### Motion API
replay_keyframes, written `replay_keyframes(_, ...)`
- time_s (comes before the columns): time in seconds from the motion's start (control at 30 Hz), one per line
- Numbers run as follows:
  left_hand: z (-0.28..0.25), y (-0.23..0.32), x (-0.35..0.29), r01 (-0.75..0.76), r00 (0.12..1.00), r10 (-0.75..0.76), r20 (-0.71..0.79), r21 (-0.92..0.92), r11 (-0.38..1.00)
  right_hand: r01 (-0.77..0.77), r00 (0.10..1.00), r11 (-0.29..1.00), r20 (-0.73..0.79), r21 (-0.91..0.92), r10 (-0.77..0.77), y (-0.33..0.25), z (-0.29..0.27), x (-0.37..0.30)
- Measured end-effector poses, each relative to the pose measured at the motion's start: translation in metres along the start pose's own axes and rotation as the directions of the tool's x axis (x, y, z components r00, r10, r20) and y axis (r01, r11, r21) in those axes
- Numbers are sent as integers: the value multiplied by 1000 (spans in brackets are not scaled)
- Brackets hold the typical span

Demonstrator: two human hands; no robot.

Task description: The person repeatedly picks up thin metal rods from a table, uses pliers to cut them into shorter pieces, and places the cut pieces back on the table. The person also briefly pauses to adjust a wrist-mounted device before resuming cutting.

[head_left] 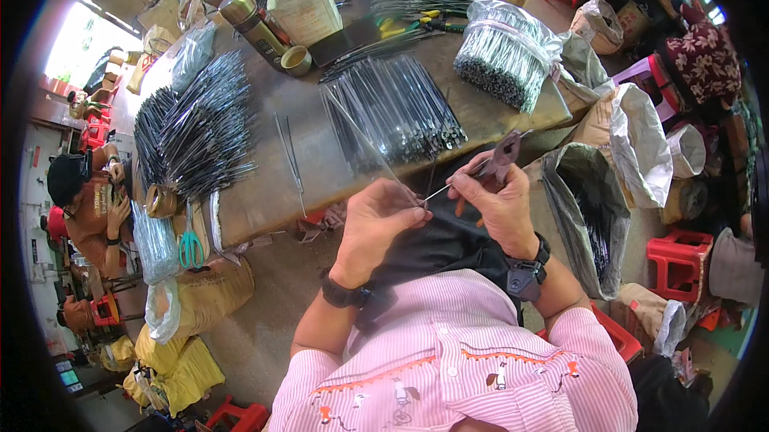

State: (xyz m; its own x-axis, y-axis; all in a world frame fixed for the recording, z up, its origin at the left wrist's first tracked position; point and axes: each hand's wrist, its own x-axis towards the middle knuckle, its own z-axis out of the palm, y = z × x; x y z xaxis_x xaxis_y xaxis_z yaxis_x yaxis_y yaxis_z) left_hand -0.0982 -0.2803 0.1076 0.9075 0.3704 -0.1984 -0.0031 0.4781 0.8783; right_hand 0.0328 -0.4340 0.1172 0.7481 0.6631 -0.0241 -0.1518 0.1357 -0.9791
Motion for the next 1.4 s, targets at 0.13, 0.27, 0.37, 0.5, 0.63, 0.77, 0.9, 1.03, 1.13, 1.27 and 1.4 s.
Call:
replay_keyframes(0.13, 0, 2, 2, 20, 1000, -19, -15, 55, 998, -16, 999, 991, 37, 134, 11, 9, 21, -2)
replay_keyframes(0.27, -8, 6, 0, 55, 998, -51, -36, 105, 993, 32, 995, 999, -92, 40, -28, 4, 13, 9)
replay_keyframes(0.37, -9, 6, -3, 105, 994, -109, 20, 138, 985, -58, 997, 996, -45, 66, 61, -1, 2, 18)
replay_keyframes(0.5, 1, 4, 1, 190, 965, -220, 143, 197, 962, -154, 987, 978, 63, 141, 146, 2, 1, 15)
replay_keyframes(0.63, 7, 12, 3, 264, 930, -302, 209, 191, 945, -273, 962, 955, 34, 119, 271, 3, -6, 14)
replay_keyframes(0.77, 18, 13, 3, 174, 960, -172, 221, 9, 985, -250, 968, 957, 20, 147, 250, 6, -11, 16)
replay_keyframes(0.9, 17, 13, 7, 405, 912, -370, 178, -239, 882, -208, 977, 972, -18, 112, 211, 8, -7, 15)
replay_keyframes(1.03, 11, 2, 16, 430, 902, -401, 160, -263, 863, -114, 992, 993, -41, 39, 115, 7, -2, 11)
replay_keyframes(1.13, 13, -11, 17, 373, 927, -350, 137, -211, 904, -78, 997, 996, -16, 31, 79, 9, -1, 6)
replay_keyframes(1.27, 13, -16, 17, 335, 942, -326, 79, -206, 919, -265, 961, 936, -13, 232, 276, 18, -16, 4)
replay_keyframes(1.4, 15, -11, 18, 250, 967, -247, 53, -52, 967, -368, 892, 603, 86, 708, 443, 25, -42, 2)
